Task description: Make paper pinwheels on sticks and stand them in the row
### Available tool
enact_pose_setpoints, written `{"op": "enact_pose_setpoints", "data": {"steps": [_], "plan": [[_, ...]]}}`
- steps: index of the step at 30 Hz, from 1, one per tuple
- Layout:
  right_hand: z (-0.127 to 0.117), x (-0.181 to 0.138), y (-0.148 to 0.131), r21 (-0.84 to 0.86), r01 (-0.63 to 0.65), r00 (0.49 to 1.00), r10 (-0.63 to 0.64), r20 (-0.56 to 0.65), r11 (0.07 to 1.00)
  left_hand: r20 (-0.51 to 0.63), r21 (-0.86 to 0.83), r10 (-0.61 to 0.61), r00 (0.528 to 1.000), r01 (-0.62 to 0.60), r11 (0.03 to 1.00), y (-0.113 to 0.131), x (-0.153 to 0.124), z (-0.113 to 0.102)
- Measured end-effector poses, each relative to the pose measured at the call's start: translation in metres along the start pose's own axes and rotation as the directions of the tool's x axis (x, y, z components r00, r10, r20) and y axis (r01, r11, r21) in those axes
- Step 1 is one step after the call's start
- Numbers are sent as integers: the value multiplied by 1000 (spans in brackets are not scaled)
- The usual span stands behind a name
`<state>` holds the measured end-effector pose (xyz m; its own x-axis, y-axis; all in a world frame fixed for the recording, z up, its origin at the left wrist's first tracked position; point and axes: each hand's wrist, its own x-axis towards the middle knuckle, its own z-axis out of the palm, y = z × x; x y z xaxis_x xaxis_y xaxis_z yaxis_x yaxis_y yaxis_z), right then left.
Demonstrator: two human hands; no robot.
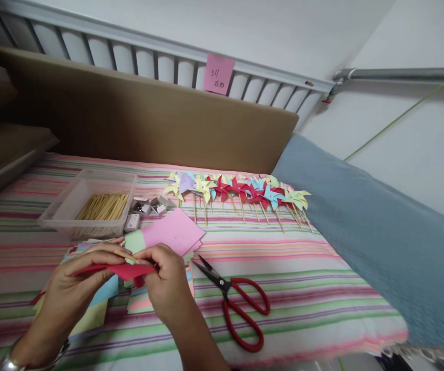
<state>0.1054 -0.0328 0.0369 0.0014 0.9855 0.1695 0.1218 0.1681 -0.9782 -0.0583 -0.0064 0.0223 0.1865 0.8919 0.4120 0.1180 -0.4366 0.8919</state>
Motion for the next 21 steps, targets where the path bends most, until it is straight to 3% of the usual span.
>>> {"op": "enact_pose_setpoints", "data": {"steps": [21], "plan": [[3, -1, 0, 44, 26, 1000, -25, -14, 999, 11, -33, -45, 999, 45, 998, 0, -1, 1]]}}
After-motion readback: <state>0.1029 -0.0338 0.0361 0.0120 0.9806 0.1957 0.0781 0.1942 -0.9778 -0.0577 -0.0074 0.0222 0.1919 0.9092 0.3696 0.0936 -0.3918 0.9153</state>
